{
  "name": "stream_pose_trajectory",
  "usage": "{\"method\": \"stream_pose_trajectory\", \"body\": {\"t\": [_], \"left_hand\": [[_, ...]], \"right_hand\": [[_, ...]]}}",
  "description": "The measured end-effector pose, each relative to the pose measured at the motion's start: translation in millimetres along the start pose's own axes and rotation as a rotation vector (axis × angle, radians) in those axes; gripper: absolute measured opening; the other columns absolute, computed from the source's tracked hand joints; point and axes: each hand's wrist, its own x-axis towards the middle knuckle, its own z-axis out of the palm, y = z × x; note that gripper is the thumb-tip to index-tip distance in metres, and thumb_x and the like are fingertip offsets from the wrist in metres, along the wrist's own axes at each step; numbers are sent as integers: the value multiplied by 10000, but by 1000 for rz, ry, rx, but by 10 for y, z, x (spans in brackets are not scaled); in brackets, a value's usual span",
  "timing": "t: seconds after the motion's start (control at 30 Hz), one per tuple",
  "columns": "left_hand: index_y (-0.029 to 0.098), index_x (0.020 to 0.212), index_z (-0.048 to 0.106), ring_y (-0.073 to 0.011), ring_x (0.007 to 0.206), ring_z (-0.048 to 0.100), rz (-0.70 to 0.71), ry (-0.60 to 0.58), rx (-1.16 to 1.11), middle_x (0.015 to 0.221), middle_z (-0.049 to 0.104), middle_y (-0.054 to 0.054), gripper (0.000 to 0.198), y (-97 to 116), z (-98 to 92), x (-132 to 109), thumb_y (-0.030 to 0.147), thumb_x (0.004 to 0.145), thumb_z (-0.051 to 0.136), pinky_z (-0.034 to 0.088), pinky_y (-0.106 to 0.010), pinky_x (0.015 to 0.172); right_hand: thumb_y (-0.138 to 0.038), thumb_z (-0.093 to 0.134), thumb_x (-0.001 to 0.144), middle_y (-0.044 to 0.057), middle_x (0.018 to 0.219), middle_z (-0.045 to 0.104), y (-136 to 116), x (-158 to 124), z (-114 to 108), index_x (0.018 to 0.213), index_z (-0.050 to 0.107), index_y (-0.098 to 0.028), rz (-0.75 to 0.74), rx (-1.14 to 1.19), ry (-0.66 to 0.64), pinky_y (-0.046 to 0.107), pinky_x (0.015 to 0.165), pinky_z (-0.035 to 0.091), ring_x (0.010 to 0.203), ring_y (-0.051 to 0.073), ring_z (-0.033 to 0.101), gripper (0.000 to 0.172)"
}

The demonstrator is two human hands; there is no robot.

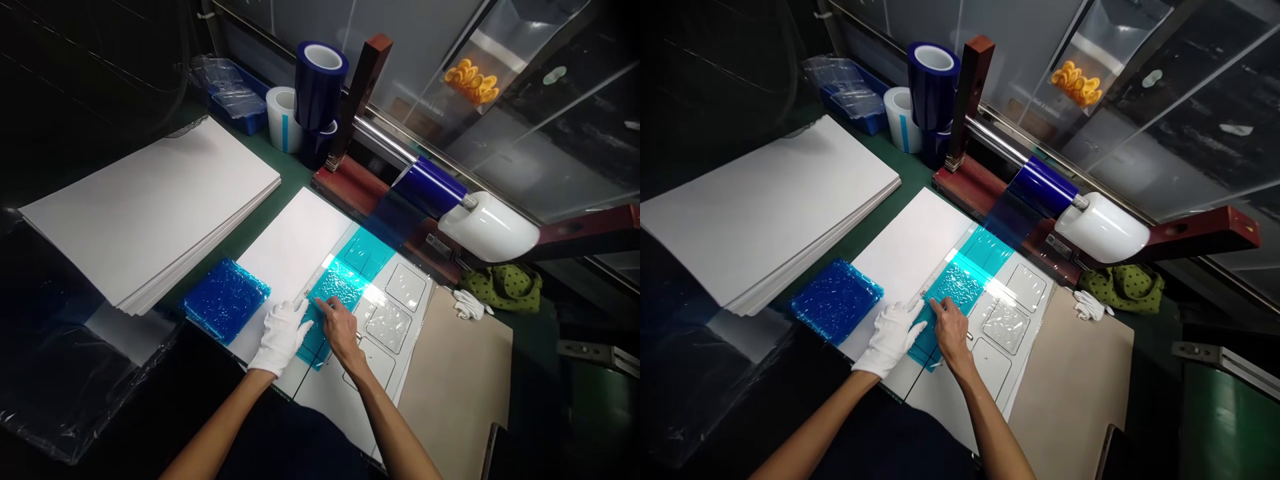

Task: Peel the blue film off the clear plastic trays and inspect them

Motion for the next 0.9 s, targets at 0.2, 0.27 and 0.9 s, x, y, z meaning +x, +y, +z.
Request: {"method": "stream_pose_trajectory", "body": {"t": [0.2, 0.27, 0.9], "left_hand": [[264, 1327, 444, -274, 872, 517, -2, 11, -10, 1022, 597, -132, 497, -51, 18, 16, 450, 867, 411, 394, -391, 713], [263, 1327, 445, -271, 859, 522, 6, 17, 10, 998, 593, -131, 492, -48, 11, 7, 456, 877, 386, 389, -390, 692], [262, 1366, 385, -322, 1039, 489, -11, 15, 70, 1198, 521, -151, 577, 9, -36, -118, 520, 850, 409, 417, -446, 795]], "right_hand": [[-113, 335, 917, 36, 953, 570, -6, 110, 25, 1243, 538, -339, -59, 18, -22, 238, 498, 231, 740, 141, 511, 446], [-108, 317, 918, 39, 956, 567, 18, 98, 35, 1238, 541, -335, -59, 10, -24, 244, 494, 219, 754, 145, 515, 452], [-104, 315, 912, 49, 962, 612, 749, -864, -47, 1165, 611, -310, 202, 14, -116, 242, 541, 282, 778, 155, 602, 441]]}}
